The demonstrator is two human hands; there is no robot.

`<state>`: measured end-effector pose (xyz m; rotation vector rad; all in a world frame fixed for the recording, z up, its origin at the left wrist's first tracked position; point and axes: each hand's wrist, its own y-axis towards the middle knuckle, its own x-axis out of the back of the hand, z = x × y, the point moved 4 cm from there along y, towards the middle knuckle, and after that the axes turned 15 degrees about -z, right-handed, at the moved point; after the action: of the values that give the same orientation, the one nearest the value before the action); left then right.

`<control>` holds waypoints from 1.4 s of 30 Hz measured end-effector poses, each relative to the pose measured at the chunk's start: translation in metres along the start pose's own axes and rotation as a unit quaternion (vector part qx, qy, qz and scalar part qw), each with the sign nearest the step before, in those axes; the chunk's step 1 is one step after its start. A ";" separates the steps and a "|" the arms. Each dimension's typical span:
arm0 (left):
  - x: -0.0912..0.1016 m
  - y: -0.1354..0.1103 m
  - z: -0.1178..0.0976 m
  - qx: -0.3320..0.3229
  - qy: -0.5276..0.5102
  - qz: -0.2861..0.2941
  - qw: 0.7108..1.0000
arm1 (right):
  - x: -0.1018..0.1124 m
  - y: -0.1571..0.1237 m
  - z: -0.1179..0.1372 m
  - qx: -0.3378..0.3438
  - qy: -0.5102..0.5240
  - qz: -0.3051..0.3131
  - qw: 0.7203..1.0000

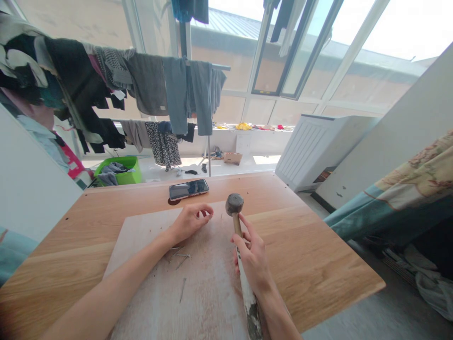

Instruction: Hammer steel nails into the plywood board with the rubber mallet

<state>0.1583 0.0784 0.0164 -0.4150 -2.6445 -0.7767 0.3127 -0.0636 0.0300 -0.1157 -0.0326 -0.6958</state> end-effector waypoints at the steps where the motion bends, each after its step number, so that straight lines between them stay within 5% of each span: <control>1: 0.000 0.000 0.001 0.000 0.001 -0.003 1.000 | 0.001 0.000 0.000 0.002 0.005 -0.003 1.000; 7: -0.001 -0.001 0.003 0.008 0.007 0.001 1.000 | 0.001 -0.001 -0.002 -0.006 0.044 0.012 0.999; 15: 0.000 0.000 0.004 0.014 0.011 0.004 1.000 | -0.012 -0.015 0.003 -0.016 0.070 0.112 0.991; 42: 0.000 0.001 0.002 0.022 0.008 -0.006 1.000 | -0.012 -0.017 0.003 0.010 0.040 0.109 0.993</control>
<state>0.1587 0.0801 0.0153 -0.3801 -2.6457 -0.7209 0.2928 -0.0683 0.0336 -0.0710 0.0504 -0.4814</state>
